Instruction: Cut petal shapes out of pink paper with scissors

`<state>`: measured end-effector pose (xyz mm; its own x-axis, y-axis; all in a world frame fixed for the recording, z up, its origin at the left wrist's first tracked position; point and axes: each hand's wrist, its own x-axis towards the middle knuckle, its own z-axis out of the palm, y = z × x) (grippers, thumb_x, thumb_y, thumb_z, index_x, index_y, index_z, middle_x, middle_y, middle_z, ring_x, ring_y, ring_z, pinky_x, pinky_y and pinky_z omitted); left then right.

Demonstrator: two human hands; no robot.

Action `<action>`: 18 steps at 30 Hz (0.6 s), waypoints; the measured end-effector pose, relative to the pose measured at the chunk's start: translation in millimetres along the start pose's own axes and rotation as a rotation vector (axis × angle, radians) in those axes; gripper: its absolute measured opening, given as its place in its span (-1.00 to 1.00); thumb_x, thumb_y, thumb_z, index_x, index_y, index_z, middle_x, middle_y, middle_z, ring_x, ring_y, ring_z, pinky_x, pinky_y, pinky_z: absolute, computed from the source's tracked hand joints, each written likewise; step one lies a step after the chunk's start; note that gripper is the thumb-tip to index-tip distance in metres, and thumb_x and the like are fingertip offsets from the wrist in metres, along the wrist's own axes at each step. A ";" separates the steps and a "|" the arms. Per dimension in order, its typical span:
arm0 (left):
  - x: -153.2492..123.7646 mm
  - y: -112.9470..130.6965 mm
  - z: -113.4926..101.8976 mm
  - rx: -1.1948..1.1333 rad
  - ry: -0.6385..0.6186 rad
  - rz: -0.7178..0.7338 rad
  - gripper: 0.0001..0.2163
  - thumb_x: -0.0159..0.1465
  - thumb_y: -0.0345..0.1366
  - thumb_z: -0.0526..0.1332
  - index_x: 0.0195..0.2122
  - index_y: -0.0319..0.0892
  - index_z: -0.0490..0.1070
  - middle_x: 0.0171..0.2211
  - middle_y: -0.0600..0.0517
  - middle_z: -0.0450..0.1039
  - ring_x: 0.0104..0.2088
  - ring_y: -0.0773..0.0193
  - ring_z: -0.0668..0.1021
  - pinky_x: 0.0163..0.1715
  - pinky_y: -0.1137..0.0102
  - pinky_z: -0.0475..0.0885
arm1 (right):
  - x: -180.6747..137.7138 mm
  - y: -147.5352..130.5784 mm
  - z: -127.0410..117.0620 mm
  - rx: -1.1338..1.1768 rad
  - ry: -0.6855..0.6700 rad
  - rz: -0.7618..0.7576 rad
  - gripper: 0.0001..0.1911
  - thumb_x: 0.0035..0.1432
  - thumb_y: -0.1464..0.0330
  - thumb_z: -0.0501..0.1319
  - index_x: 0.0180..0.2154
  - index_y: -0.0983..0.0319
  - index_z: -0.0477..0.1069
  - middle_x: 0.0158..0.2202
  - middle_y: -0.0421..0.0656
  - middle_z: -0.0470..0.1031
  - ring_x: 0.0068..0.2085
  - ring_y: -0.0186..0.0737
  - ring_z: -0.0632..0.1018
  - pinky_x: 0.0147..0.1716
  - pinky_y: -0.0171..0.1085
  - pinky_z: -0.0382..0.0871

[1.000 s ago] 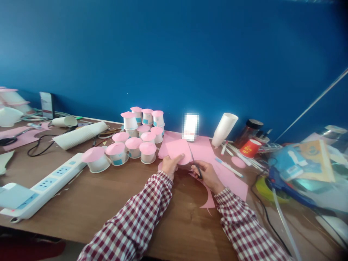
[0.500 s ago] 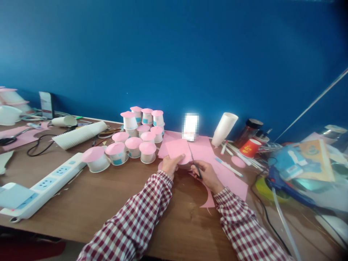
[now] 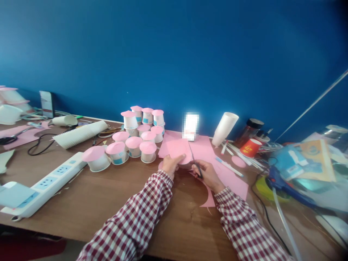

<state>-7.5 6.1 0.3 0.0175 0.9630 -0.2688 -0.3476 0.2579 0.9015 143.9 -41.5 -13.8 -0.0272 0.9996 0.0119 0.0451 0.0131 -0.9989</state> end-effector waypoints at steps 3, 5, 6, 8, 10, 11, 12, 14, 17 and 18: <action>-0.5 0.7 0.0 -0.002 -0.004 0.001 -0.68 -0.16 -0.25 0.42 -0.45 -0.29 0.38 -0.70 0.16 0.20 -0.75 0.53 0.16 -0.80 0.54 -0.02 | -0.2 -1.1 -0.5 -0.012 -0.006 -0.014 -0.64 -0.01 0.18 0.29 -0.22 0.29 0.44 -0.58 -0.28 0.35 -0.60 -0.45 0.34 -0.63 -0.43 0.21; -0.4 1.0 -0.2 0.002 -0.004 0.000 -0.68 -0.17 -0.25 0.42 -0.45 -0.29 0.37 -0.70 0.16 0.20 -0.75 0.53 0.16 -0.81 0.54 -0.02 | -0.4 -1.9 -0.7 -0.027 -0.006 -0.019 -0.63 -0.01 0.17 0.29 -0.22 0.30 0.45 -0.59 -0.28 0.35 -0.60 -0.44 0.35 -0.62 -0.42 0.22; -0.2 1.0 -0.3 0.004 -0.003 -0.002 -0.68 -0.17 -0.24 0.42 -0.45 -0.28 0.37 -0.70 0.17 0.20 -0.75 0.53 0.16 -0.81 0.53 -0.02 | -0.5 -2.3 -0.8 -0.036 -0.005 -0.019 -0.63 -0.01 0.17 0.29 -0.22 0.30 0.45 -0.59 -0.28 0.34 -0.60 -0.44 0.35 -0.62 -0.42 0.21; 0.5 0.7 -0.5 0.004 -0.004 -0.004 -0.67 -0.17 -0.24 0.42 -0.45 -0.28 0.37 -0.70 0.17 0.20 -0.75 0.53 0.16 -0.81 0.53 -0.02 | -0.7 -3.1 -0.9 -0.052 -0.006 -0.016 -0.63 0.00 0.17 0.28 -0.21 0.30 0.45 -0.58 -0.28 0.34 -0.60 -0.44 0.35 -0.63 -0.43 0.21; 1.3 0.3 -0.9 -0.001 -0.009 -0.002 -0.68 -0.16 -0.25 0.42 -0.44 -0.27 0.37 -0.70 0.17 0.21 -0.75 0.53 0.16 -0.80 0.53 -0.02 | -0.7 -3.5 -1.1 -0.060 -0.005 -0.016 -0.62 0.00 0.17 0.28 -0.21 0.31 0.45 -0.58 -0.27 0.34 -0.60 -0.44 0.35 -0.63 -0.42 0.21; 1.7 0.2 -1.1 -0.004 -0.012 0.000 -0.67 -0.16 -0.25 0.42 -0.43 -0.27 0.37 -0.69 0.16 0.21 -0.75 0.53 0.16 -0.80 0.53 -0.02 | -0.7 -3.6 -1.2 -0.064 -0.005 -0.016 -0.62 0.00 0.16 0.27 -0.21 0.31 0.45 -0.58 -0.27 0.34 -0.60 -0.44 0.35 -0.63 -0.42 0.21; 2.1 0.1 -1.3 -0.005 -0.018 -0.001 -0.67 -0.17 -0.25 0.42 -0.44 -0.27 0.37 -0.69 0.16 0.21 -0.75 0.53 0.16 -0.80 0.53 -0.03 | -0.6 -3.6 -1.2 -0.066 -0.005 -0.017 -0.61 0.00 0.16 0.27 -0.21 0.32 0.45 -0.59 -0.27 0.34 -0.60 -0.43 0.35 -0.63 -0.42 0.21; 2.8 0.0 -2.0 0.001 -0.031 -0.004 -0.67 -0.17 -0.23 0.42 -0.45 -0.28 0.37 -0.70 0.17 0.20 -0.76 0.54 0.15 -0.80 0.53 -0.04 | -0.6 -3.5 -1.2 -0.065 -0.006 -0.019 -0.61 0.00 0.17 0.27 -0.20 0.32 0.45 -0.59 -0.27 0.34 -0.60 -0.43 0.35 -0.63 -0.41 0.22; 3.6 0.0 -2.9 0.009 -0.049 -0.005 -0.66 -0.17 -0.22 0.42 -0.46 -0.28 0.36 -0.72 0.18 0.18 -0.77 0.54 0.13 -0.80 0.53 -0.05 | -0.7 -3.6 -0.8 -0.054 -0.008 -0.015 -0.61 0.00 0.17 0.28 -0.20 0.32 0.45 -0.58 -0.26 0.33 -0.59 -0.43 0.35 -0.64 -0.42 0.21; 3.8 0.0 -3.1 0.010 -0.051 -0.006 -0.66 -0.18 -0.21 0.42 -0.46 -0.28 0.36 -0.71 0.18 0.18 -0.76 0.54 0.13 -0.80 0.53 -0.05 | -0.8 -3.7 -0.6 -0.052 -0.006 -0.014 -0.61 -0.01 0.16 0.28 -0.21 0.32 0.45 -0.59 -0.27 0.33 -0.60 -0.42 0.34 -0.64 -0.42 0.21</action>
<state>-10.4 9.5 -1.8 0.0670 0.9642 -0.2565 -0.3376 0.2639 0.9036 144.3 -42.3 -10.1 -0.0341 0.9991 0.0250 0.0962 0.0282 -0.9950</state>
